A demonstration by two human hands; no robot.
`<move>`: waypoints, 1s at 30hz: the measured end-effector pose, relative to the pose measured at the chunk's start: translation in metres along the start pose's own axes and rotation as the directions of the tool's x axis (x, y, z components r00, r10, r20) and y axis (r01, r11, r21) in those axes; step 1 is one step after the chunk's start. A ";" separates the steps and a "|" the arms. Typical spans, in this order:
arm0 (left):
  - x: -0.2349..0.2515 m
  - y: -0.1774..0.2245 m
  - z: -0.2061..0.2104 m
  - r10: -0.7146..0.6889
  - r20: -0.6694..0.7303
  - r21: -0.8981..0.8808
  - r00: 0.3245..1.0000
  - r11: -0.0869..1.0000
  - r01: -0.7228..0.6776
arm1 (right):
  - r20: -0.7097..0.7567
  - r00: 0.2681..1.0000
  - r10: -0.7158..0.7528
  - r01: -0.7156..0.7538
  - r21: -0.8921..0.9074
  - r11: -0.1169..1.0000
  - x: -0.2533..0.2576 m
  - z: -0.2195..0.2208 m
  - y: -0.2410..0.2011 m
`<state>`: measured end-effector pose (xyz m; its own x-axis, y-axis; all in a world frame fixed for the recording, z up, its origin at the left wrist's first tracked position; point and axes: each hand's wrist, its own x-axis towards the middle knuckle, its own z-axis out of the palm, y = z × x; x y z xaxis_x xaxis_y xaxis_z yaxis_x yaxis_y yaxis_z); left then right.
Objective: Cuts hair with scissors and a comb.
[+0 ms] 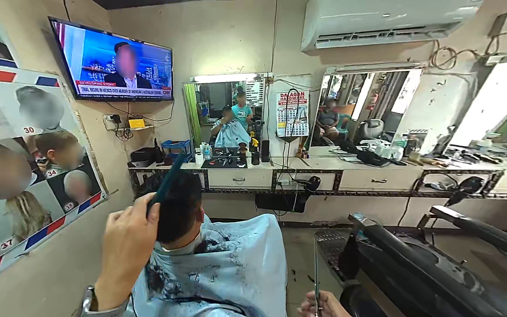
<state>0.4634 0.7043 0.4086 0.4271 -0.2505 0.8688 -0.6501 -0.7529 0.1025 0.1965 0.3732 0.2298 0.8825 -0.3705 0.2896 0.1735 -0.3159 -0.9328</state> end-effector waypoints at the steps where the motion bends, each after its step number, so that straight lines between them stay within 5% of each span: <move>1: -0.003 -0.010 0.005 -0.037 -0.018 -0.018 0.999 0.999 0.036 | 0.010 1.000 -0.025 0.025 -0.007 1.000 0.011 -0.001 -0.003; 9: -0.058 -0.014 0.040 0.178 0.016 -0.148 0.984 0.974 -0.173 | 0.125 0.984 -0.129 0.144 -0.123 0.982 0.097 0.002 -0.036; 15: -0.021 -0.023 0.017 -0.223 -0.094 -0.117 0.970 0.970 0.212 | 0.253 0.887 -0.386 0.429 -0.140 0.892 0.188 0.010 -0.052; 22: -0.069 0.022 0.049 -0.182 -0.045 -0.072 0.982 0.981 0.179 | 0.466 0.757 -0.457 0.630 -0.337 0.699 0.298 -0.008 -0.088; 27: -0.097 0.053 0.070 -0.225 -0.078 -0.034 0.971 0.974 0.223 | 0.636 0.501 -0.587 0.864 -0.330 0.380 0.376 -0.013 -0.114; 30: -0.100 0.064 0.075 -0.258 -0.135 0.027 0.957 0.964 0.264 | 0.743 0.389 -0.544 0.921 -0.335 0.202 0.402 -0.007 -0.137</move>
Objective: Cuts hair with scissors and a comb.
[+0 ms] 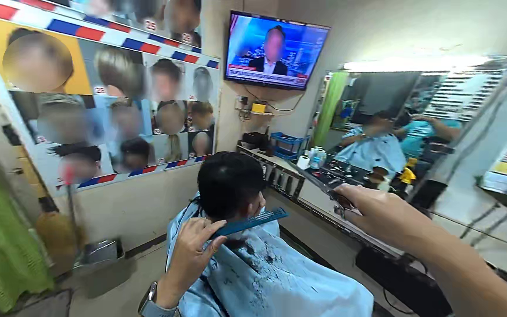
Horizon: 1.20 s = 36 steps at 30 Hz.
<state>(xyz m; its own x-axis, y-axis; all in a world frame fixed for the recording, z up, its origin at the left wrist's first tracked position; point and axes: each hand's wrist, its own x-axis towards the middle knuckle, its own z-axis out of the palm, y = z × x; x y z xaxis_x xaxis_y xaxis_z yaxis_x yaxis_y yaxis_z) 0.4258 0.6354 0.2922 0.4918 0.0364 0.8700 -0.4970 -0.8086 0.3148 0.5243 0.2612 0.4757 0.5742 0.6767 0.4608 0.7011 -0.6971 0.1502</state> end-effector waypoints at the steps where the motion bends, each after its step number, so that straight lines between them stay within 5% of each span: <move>1: 0.001 0.001 0.000 -0.008 -0.022 0.034 1.000 0.999 0.009 | 0.040 0.999 -0.028 0.030 -0.052 0.998 0.008 -0.002 0.003; 9: 0.056 -0.018 -0.039 -0.053 -0.166 0.150 0.985 0.986 0.078 | 0.313 0.947 -0.078 0.133 -0.161 0.978 0.067 -0.011 -0.006; 19: 0.085 -0.006 -0.055 -0.018 -0.232 0.187 0.973 0.980 0.062 | 0.265 0.948 -0.177 0.227 -0.172 0.959 0.114 -0.016 -0.032; 25: 0.081 0.006 -0.035 0.154 0.101 0.263 0.983 0.949 -0.175 | 0.276 0.951 -0.136 0.174 -0.119 0.978 0.104 -0.041 -0.005; 30: 0.121 -0.022 -0.056 0.043 -0.014 0.239 0.999 0.970 -0.038 | 0.394 0.917 -0.068 0.129 -0.131 0.983 0.108 -0.037 0.014; 36: 0.142 -0.026 -0.061 0.041 -0.051 0.248 0.998 0.968 -0.027 | 0.369 0.927 -0.062 0.092 -0.062 0.994 0.132 -0.027 -0.003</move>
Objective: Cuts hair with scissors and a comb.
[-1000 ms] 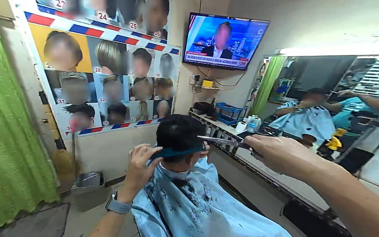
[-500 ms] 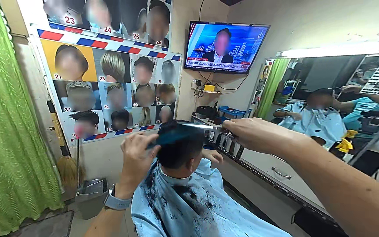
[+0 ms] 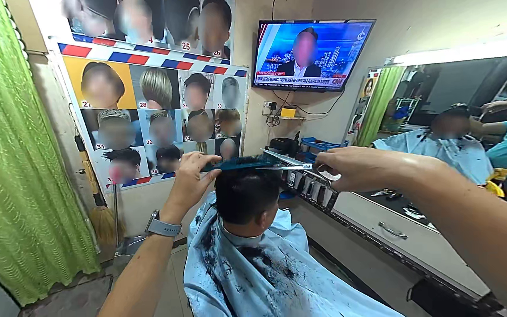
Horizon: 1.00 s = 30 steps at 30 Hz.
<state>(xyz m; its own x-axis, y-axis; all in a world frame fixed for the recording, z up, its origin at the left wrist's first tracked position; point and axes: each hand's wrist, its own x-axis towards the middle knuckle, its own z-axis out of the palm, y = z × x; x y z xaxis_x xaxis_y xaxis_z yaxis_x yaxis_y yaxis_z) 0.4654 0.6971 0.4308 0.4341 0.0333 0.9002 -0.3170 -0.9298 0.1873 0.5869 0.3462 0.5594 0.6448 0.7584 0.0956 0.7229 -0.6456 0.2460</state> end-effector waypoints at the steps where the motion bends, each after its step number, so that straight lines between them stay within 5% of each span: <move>1: 0.001 0.001 0.000 -0.002 0.002 0.000 1.000 1.000 0.002 | 0.015 1.000 -0.007 0.007 -0.014 1.000 0.005 -0.003 -0.004; 7: 0.007 0.002 -0.001 -0.017 0.028 -0.018 0.999 1.000 0.017 | 0.045 0.992 -0.122 0.127 -0.131 0.983 0.032 -0.012 -0.016; 13: -0.003 0.033 -0.006 -0.210 0.246 -0.116 0.946 0.963 0.243 | -0.007 0.994 -0.111 0.110 -0.062 0.992 0.011 -0.018 -0.001; 17: -0.031 0.054 0.001 0.147 0.402 0.007 0.904 0.986 -0.164 | 0.009 0.998 -0.060 0.060 0.029 0.998 -0.012 -0.003 0.030; 20: -0.026 0.051 -0.001 0.290 0.342 0.089 0.894 0.937 -0.338 | -0.015 0.997 -0.072 0.073 0.065 0.995 -0.019 0.024 0.048; 30: 0.033 0.017 -0.008 0.079 0.138 0.162 0.987 0.982 -0.101 | 0.013 0.996 -0.086 0.082 0.174 0.981 0.018 0.034 0.031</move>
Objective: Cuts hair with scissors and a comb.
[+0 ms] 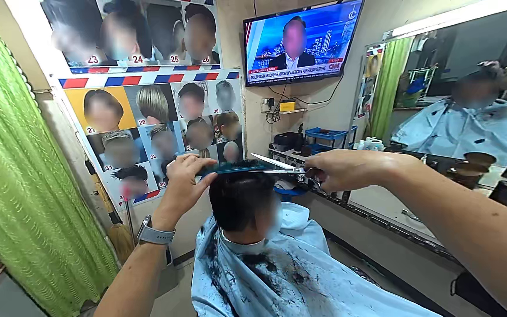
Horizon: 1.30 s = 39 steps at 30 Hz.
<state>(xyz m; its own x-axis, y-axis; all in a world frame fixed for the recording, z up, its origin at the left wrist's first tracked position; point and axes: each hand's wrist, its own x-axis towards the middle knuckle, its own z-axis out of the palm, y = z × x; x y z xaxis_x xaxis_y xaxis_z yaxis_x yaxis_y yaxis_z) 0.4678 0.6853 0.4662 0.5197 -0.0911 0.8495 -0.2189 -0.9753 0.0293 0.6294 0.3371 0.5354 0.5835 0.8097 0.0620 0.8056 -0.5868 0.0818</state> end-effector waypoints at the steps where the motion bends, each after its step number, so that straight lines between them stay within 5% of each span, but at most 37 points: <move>1: 0.001 0.001 0.000 -0.002 0.000 -0.003 1.000 1.000 0.002 | 0.017 1.000 -0.006 0.007 -0.022 1.000 0.005 -0.004 -0.004; 7: 0.005 0.006 -0.004 -0.160 0.069 -0.105 0.985 0.980 0.167 | 0.011 0.998 -0.067 0.068 -0.135 0.988 0.014 -0.015 -0.018; 11: -0.028 0.013 0.007 -0.364 0.238 -0.427 0.900 0.793 0.434 | -0.137 0.987 -0.088 0.066 -0.157 0.985 -0.013 -0.016 -0.017; 15: -0.105 0.030 0.043 -0.296 0.208 -0.525 0.932 0.770 0.362 | -0.291 0.943 -0.161 0.100 -0.213 0.972 -0.046 -0.013 -0.010; 19: -0.159 0.040 0.074 -0.167 0.033 -0.476 0.985 0.864 0.162 | -0.236 0.966 -0.105 0.025 -0.319 0.948 -0.065 0.001 -0.020; 26: -0.120 -0.018 0.053 -0.190 -0.175 -0.420 0.966 0.902 0.102 | -0.121 0.991 0.065 -0.106 -0.368 0.924 -0.049 0.004 -0.072; 31: -0.087 -0.060 0.047 -0.110 -0.167 -0.519 0.980 0.855 0.008 | -0.154 0.980 0.123 -0.179 -0.434 0.883 -0.021 0.001 -0.137; 34: -0.077 -0.075 0.051 -0.165 -0.048 -0.665 0.985 0.741 0.092 | -0.194 0.963 0.187 -0.254 -0.422 0.871 -0.020 -0.003 -0.166; 37: -0.092 -0.071 0.071 -0.184 0.089 -0.810 0.979 0.558 0.179 | -0.220 0.940 0.261 -0.334 -0.433 0.837 -0.034 -0.010 -0.184; 39: -0.118 -0.063 0.086 -0.063 0.121 -0.823 0.991 0.552 0.135 | -0.240 0.924 0.298 -0.378 -0.451 0.808 -0.047 -0.009 -0.188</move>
<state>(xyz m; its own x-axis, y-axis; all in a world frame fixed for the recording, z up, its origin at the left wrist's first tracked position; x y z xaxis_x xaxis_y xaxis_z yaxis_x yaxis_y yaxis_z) 0.4913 0.7401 0.3192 0.6283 -0.0534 0.7761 -0.7302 -0.3849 0.5646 0.4498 0.4094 0.5264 0.7549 0.5724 0.3201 0.3842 -0.7815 0.4916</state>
